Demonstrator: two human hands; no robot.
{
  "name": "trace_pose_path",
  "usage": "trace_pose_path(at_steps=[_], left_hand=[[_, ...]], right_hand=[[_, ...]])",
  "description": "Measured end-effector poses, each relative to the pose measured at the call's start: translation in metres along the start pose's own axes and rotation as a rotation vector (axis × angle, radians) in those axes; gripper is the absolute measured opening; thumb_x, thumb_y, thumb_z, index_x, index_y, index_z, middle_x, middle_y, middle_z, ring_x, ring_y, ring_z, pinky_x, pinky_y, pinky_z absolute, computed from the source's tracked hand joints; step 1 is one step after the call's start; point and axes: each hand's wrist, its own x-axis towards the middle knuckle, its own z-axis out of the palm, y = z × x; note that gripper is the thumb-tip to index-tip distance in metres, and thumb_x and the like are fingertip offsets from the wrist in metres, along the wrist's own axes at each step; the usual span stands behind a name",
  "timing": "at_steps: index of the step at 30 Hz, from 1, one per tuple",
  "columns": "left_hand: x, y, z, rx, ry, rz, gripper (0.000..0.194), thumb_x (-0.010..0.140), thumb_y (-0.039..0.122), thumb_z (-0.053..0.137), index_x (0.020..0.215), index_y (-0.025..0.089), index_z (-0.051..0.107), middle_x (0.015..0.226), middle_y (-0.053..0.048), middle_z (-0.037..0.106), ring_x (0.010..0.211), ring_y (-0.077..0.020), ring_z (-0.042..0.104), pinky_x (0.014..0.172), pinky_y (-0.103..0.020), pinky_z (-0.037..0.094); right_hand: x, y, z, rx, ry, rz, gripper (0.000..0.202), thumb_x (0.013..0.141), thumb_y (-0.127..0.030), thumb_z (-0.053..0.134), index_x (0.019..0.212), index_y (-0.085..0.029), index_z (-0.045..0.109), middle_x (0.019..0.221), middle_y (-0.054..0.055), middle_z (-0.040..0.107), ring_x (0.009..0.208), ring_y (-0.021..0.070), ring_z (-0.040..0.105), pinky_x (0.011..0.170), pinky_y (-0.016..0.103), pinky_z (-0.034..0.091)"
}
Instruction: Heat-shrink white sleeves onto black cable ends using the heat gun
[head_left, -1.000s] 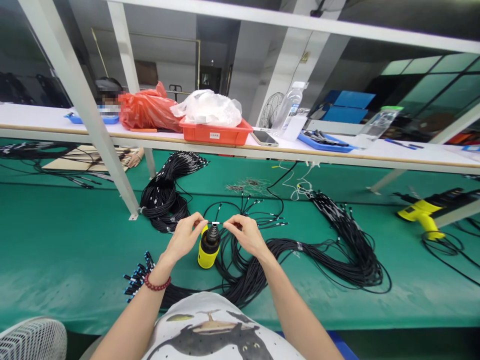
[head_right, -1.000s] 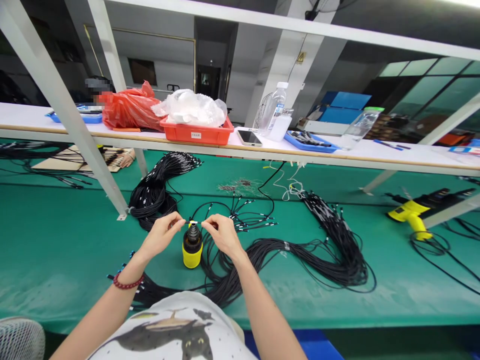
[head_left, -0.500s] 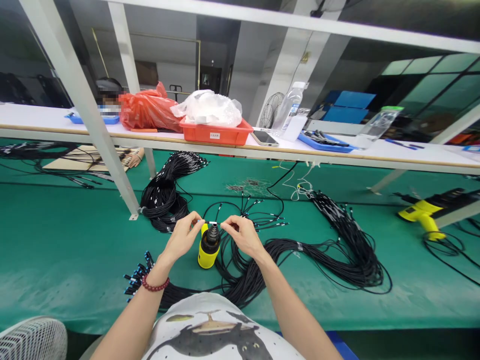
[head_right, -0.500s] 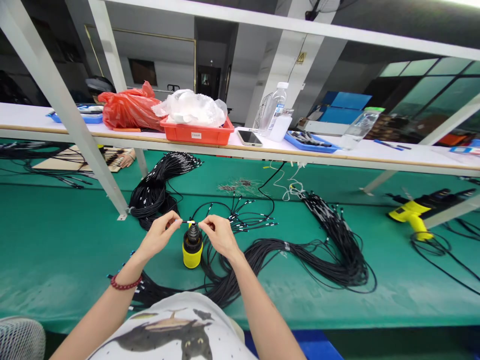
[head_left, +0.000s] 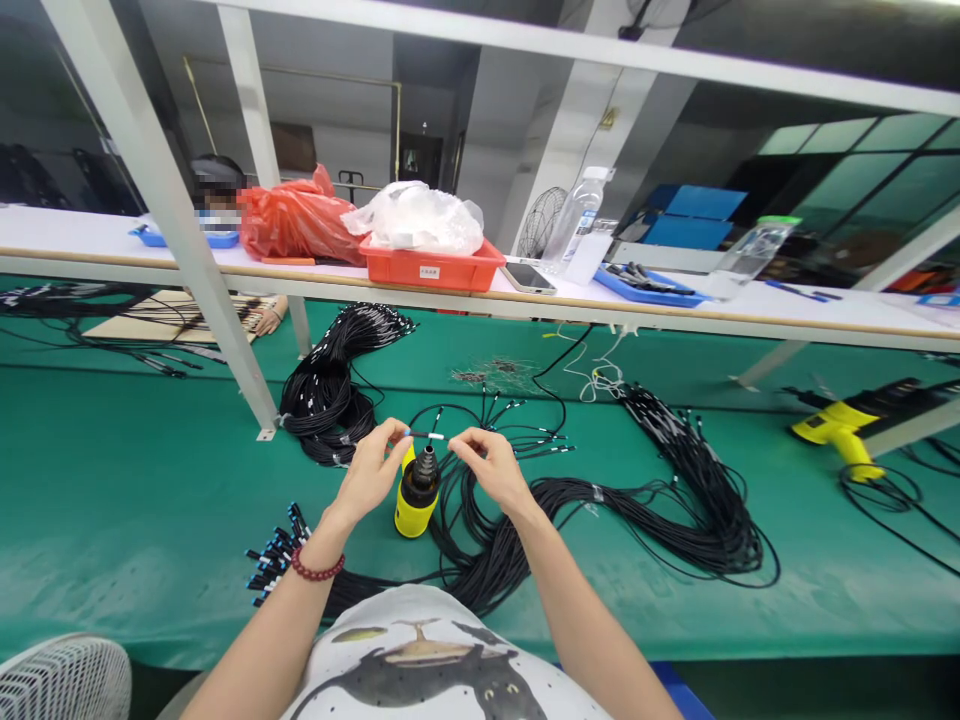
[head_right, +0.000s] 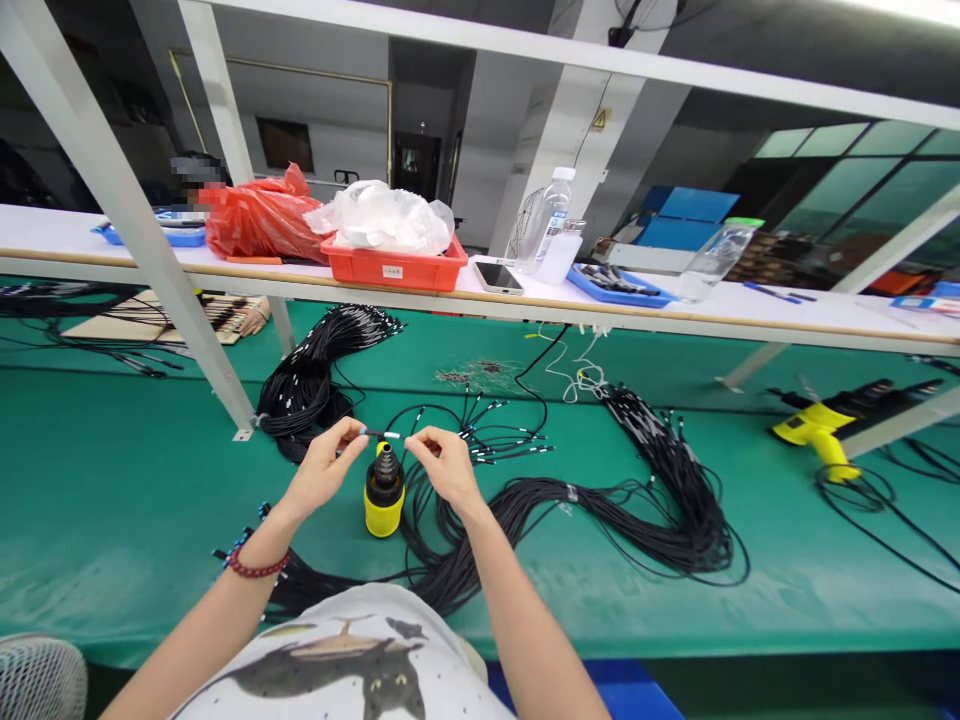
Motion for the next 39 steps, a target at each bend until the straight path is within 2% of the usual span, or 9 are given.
trace_pose_path(at_steps=[5, 9, 12, 16, 21, 26, 32, 36, 39], left_hand=[[-0.008, -0.045, -0.002, 0.138, 0.036, -0.098, 0.020, 0.089, 0.031, 0.044, 0.105, 0.021, 0.051, 0.093, -0.005, 0.063, 0.087, -0.0194, 0.061, 0.079, -0.034, 0.046], [-0.042, -0.103, -0.002, 0.565, -0.370, -0.274, 0.029, 0.080, 0.007, 0.044, 0.105, 0.021, 0.051, 0.108, -0.008, 0.063, 0.107, -0.0201, 0.057, 0.091, -0.034, 0.041], [-0.077, -0.136, 0.002, 0.648, -0.568, -0.381, 0.036, 0.067, -0.003, 0.046, 0.093, 0.018, 0.058, 0.102, -0.010, 0.067, 0.101, -0.0249, 0.061, 0.085, -0.036, 0.042], [-0.109, -0.156, 0.005, 0.672, -0.764, -0.384, 0.035, 0.062, -0.003, 0.052, 0.086, 0.020, 0.061, 0.097, -0.006, 0.068, 0.098, -0.0220, 0.062, 0.083, -0.031, 0.042], [-0.118, -0.165, 0.003, 0.681, -0.856, -0.305, 0.028, 0.069, 0.002, 0.049, 0.086, 0.020, 0.063, 0.095, -0.005, 0.068, 0.097, -0.0198, 0.060, 0.085, -0.029, 0.040], [-0.116, -0.153, -0.004, 0.716, -0.814, -0.197, 0.022, 0.078, 0.004, 0.044, 0.086, 0.018, 0.060, 0.102, -0.008, 0.065, 0.099, -0.0217, 0.057, 0.089, -0.033, 0.038], [-0.095, -0.082, -0.011, 0.619, -0.684, -0.022, 0.019, 0.093, 0.019, 0.037, 0.092, 0.021, 0.056, 0.091, -0.004, 0.064, 0.088, -0.0196, 0.058, 0.080, -0.032, 0.042], [-0.085, -0.043, -0.005, 0.637, -0.638, 0.137, 0.018, 0.095, 0.022, 0.038, 0.095, 0.020, 0.056, 0.091, -0.004, 0.063, 0.086, -0.0211, 0.059, 0.079, -0.035, 0.043], [-0.080, -0.033, -0.009, 0.675, -0.593, 0.168, 0.021, 0.097, 0.028, 0.037, 0.094, 0.020, 0.057, 0.087, -0.004, 0.063, 0.082, -0.0214, 0.059, 0.076, -0.035, 0.042]], right_hand=[[-0.007, 0.067, -0.002, -0.030, 0.183, 0.289, 0.045, 0.087, -0.053, 0.040, 0.094, -0.016, 0.065, 0.092, 0.010, 0.069, 0.087, 0.0212, 0.061, 0.071, 0.030, 0.047], [-0.050, 0.116, 0.005, -0.032, -0.066, 0.385, 0.037, 0.078, -0.049, 0.054, 0.061, -0.017, 0.059, 0.058, 0.003, 0.062, 0.060, 0.0175, 0.059, 0.055, 0.026, 0.046], [-0.083, 0.136, 0.018, 0.003, -0.273, 0.429, 0.027, 0.073, -0.039, 0.060, 0.059, -0.016, 0.060, 0.054, 0.000, 0.062, 0.054, 0.0145, 0.058, 0.053, 0.024, 0.046], [-0.100, 0.150, 0.035, 0.022, -0.437, 0.465, 0.014, 0.072, -0.026, 0.061, 0.074, -0.014, 0.068, 0.060, 0.002, 0.066, 0.060, 0.0144, 0.062, 0.059, 0.023, 0.048], [-0.095, 0.147, 0.046, -0.002, -0.492, 0.432, 0.021, 0.077, -0.023, 0.058, 0.090, -0.013, 0.070, 0.074, 0.006, 0.071, 0.071, 0.0168, 0.065, 0.067, 0.026, 0.050], [-0.094, 0.113, 0.052, 0.021, -0.603, 0.346, 0.028, 0.080, -0.028, 0.059, 0.102, -0.014, 0.070, 0.092, 0.009, 0.073, 0.086, 0.0205, 0.067, 0.079, 0.030, 0.051], [-0.095, 0.048, 0.066, -0.021, -0.726, 0.016, 0.049, 0.086, -0.038, 0.057, 0.131, -0.018, 0.051, 0.132, 0.012, 0.056, 0.121, 0.0254, 0.052, 0.103, 0.039, 0.038], [-0.094, 0.028, 0.073, 0.032, -0.610, 0.038, 0.027, 0.089, -0.032, 0.053, 0.112, -0.019, 0.056, 0.094, 0.004, 0.065, 0.085, 0.0167, 0.059, 0.076, 0.028, 0.045], [-0.094, 0.032, 0.066, 0.097, -0.482, 0.109, 0.014, 0.090, -0.030, 0.050, 0.092, -0.018, 0.058, 0.069, -0.003, 0.054, 0.063, 0.0107, 0.047, 0.058, 0.022, 0.036]])
